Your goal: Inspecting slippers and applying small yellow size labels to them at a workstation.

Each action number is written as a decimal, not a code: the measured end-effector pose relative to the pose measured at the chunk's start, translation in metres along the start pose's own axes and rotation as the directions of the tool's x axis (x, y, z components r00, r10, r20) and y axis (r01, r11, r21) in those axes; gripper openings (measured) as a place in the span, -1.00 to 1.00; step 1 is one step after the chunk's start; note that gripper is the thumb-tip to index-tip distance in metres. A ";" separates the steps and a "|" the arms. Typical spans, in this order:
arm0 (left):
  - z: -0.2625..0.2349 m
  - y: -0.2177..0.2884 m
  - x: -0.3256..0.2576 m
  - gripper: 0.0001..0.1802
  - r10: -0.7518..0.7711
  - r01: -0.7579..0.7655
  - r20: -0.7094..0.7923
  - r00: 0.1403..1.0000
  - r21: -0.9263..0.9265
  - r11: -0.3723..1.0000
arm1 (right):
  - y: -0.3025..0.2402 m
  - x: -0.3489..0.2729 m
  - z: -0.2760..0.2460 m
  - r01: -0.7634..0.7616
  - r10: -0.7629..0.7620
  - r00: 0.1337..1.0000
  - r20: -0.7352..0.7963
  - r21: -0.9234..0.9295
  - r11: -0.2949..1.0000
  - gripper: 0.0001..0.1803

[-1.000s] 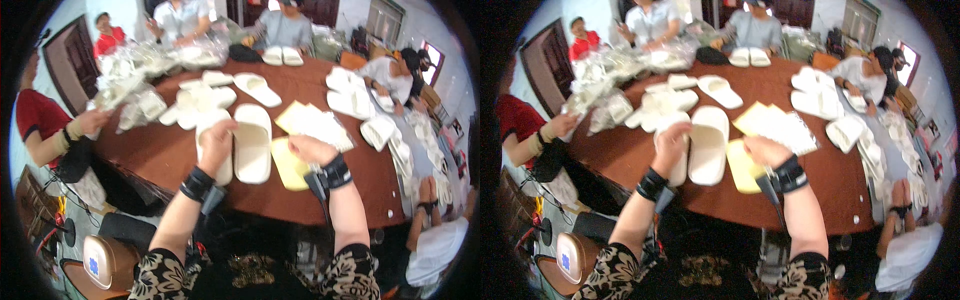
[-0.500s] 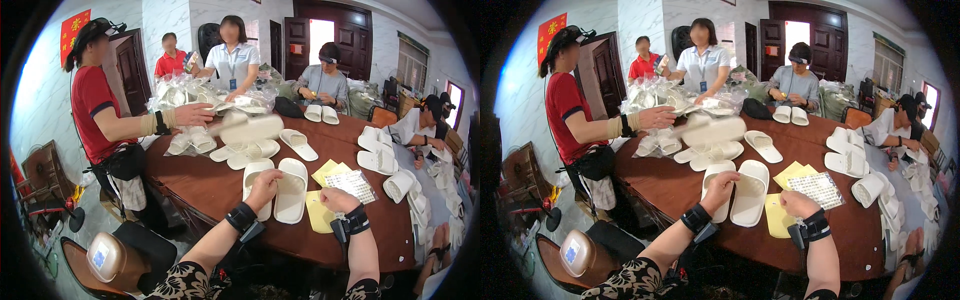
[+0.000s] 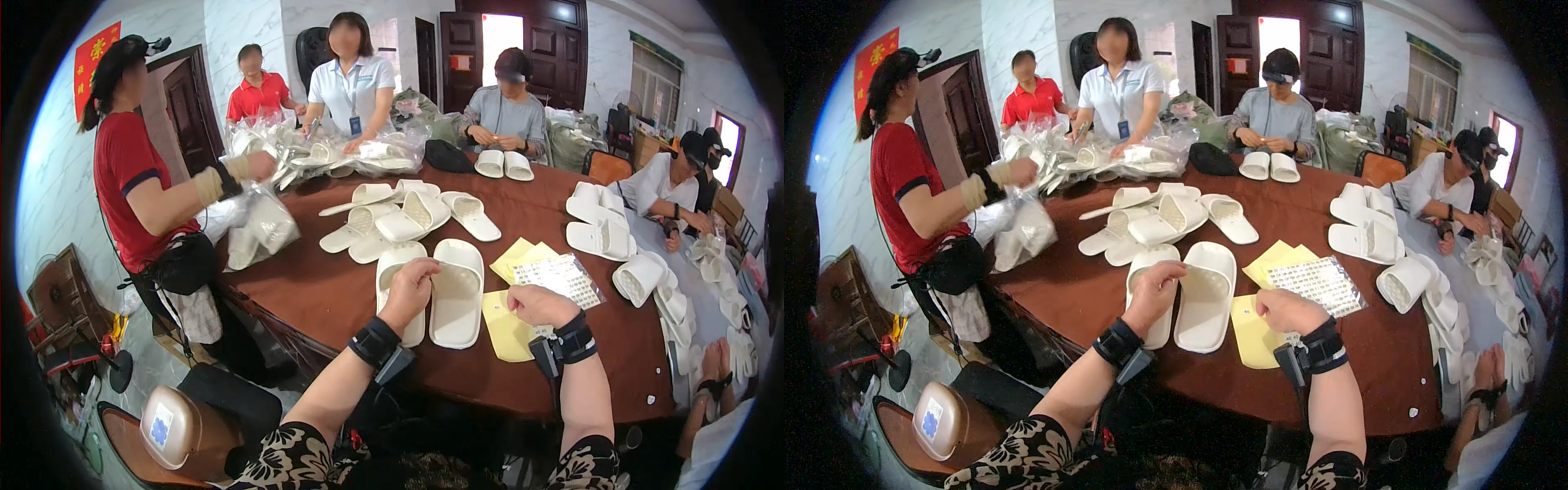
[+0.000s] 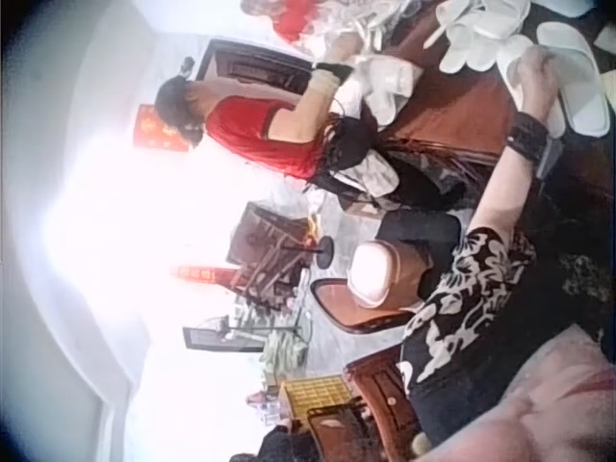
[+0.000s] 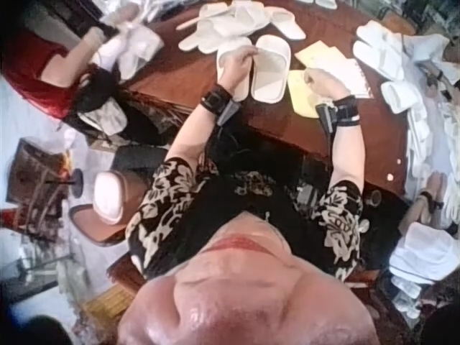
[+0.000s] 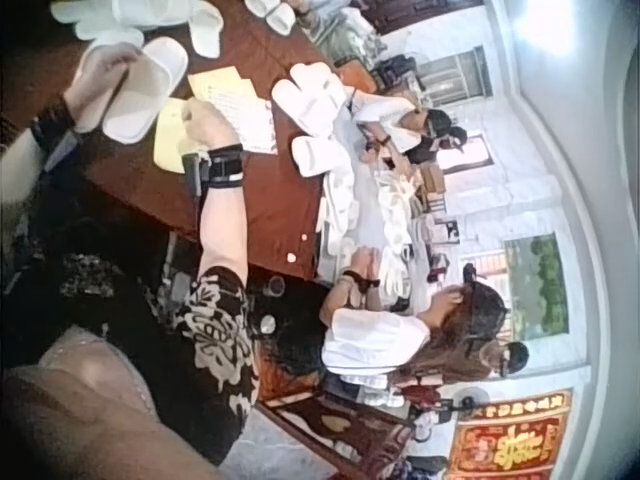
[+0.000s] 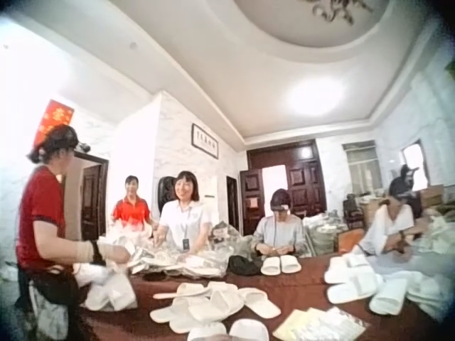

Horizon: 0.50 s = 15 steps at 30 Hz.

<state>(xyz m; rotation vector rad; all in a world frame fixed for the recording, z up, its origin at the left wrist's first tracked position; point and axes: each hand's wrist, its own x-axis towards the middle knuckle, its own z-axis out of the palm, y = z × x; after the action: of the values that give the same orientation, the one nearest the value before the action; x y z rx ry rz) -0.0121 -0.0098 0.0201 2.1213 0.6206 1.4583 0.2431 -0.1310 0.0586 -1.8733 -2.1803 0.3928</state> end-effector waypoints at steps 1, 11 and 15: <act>0.000 -0.001 0.000 -0.75 -0.005 0.005 -0.001 1.000 0.008 1.000 | 0.001 0.000 -0.001 0.039 -0.039 0.999 -0.014 0.013 0.999 -0.89; 0.004 -0.010 0.001 -0.77 0.053 -0.053 -0.022 0.998 -0.001 0.999 | -0.033 0.003 -0.018 0.227 -0.212 0.974 -0.085 0.467 0.855 -0.88; 0.008 -0.018 0.001 -0.78 -0.011 0.010 -0.022 1.000 -0.040 0.999 | -0.047 0.024 -0.021 0.344 -0.345 0.934 -0.089 0.482 0.806 -0.89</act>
<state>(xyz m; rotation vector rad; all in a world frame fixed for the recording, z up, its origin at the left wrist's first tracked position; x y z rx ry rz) -0.0055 0.0035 0.0074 2.0709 0.6044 1.4788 0.2038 -0.1130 0.0953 -1.1773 -2.1004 0.7853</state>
